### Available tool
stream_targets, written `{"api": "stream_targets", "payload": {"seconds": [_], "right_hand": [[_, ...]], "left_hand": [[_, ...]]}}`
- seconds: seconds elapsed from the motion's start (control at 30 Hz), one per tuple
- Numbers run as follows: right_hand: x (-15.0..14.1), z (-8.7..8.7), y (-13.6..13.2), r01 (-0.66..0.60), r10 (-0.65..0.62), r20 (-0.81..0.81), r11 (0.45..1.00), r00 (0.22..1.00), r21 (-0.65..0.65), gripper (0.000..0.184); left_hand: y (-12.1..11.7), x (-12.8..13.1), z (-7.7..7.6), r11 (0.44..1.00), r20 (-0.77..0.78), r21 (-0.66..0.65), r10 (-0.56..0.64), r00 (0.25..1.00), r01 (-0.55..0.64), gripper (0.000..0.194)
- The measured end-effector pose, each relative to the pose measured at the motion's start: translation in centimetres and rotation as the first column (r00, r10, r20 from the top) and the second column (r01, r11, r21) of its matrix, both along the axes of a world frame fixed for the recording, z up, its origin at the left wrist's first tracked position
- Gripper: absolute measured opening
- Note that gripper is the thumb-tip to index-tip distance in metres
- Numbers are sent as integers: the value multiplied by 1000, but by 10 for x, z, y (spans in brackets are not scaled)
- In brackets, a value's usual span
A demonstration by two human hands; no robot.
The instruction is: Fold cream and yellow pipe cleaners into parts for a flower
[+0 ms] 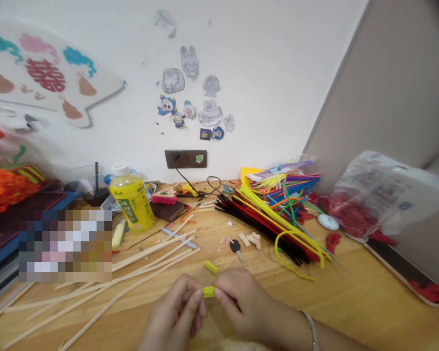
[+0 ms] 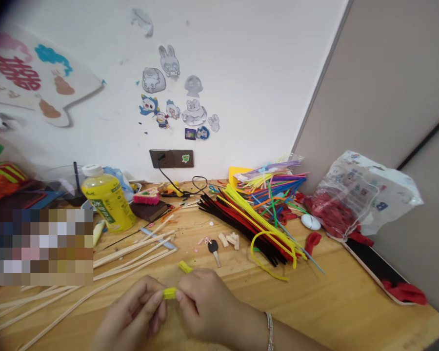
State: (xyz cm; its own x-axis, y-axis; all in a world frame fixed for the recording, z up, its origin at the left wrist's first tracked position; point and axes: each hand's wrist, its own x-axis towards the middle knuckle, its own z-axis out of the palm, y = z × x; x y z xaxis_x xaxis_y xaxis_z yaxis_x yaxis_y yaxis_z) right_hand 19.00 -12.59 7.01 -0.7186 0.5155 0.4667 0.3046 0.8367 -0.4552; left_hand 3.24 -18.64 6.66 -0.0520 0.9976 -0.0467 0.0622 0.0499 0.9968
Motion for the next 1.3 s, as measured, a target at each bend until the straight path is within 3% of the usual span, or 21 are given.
{"api": "stream_targets", "payload": {"seconds": [0.17,0.4,0.47,0.57,0.67,0.8,0.97,1.07,1.2,1.3], "right_hand": [[-2,-6,5,9,-12,71,999,997,42,39],[0,-3,7,23,-63,124,954,990,299,40],[0,-3,8,24,-65,121,950,991,311,41],[2,-3,9,23,-62,120,954,991,298,41],[3,-2,9,31,-63,134,972,989,232,40],[4,2,6,54,-73,182,993,981,110,36],[2,4,2,58,-61,158,998,986,22,37],[3,4,4,27,-37,165,997,986,67,34],[5,7,10,-51,3,213,974,977,222,27],[6,9,13,-90,23,232,954,972,285,21]], "left_hand": [[4,0,2,999,65,-39,34,997,-32,39],[6,0,-2,998,54,-67,2,999,1,41],[7,0,-2,1000,-20,-25,-6,1000,5,37],[6,-2,0,996,-254,85,-2,967,24,25],[5,-5,0,978,-503,200,45,863,66,12],[5,-10,-11,951,-670,279,95,736,131,11],[4,-10,-24,930,-772,331,172,613,157,19],[4,-11,-26,924,-797,331,164,581,192,21],[6,-15,-27,914,-792,328,127,598,239,18],[5,-14,-30,927,-756,310,105,646,212,17]]}}
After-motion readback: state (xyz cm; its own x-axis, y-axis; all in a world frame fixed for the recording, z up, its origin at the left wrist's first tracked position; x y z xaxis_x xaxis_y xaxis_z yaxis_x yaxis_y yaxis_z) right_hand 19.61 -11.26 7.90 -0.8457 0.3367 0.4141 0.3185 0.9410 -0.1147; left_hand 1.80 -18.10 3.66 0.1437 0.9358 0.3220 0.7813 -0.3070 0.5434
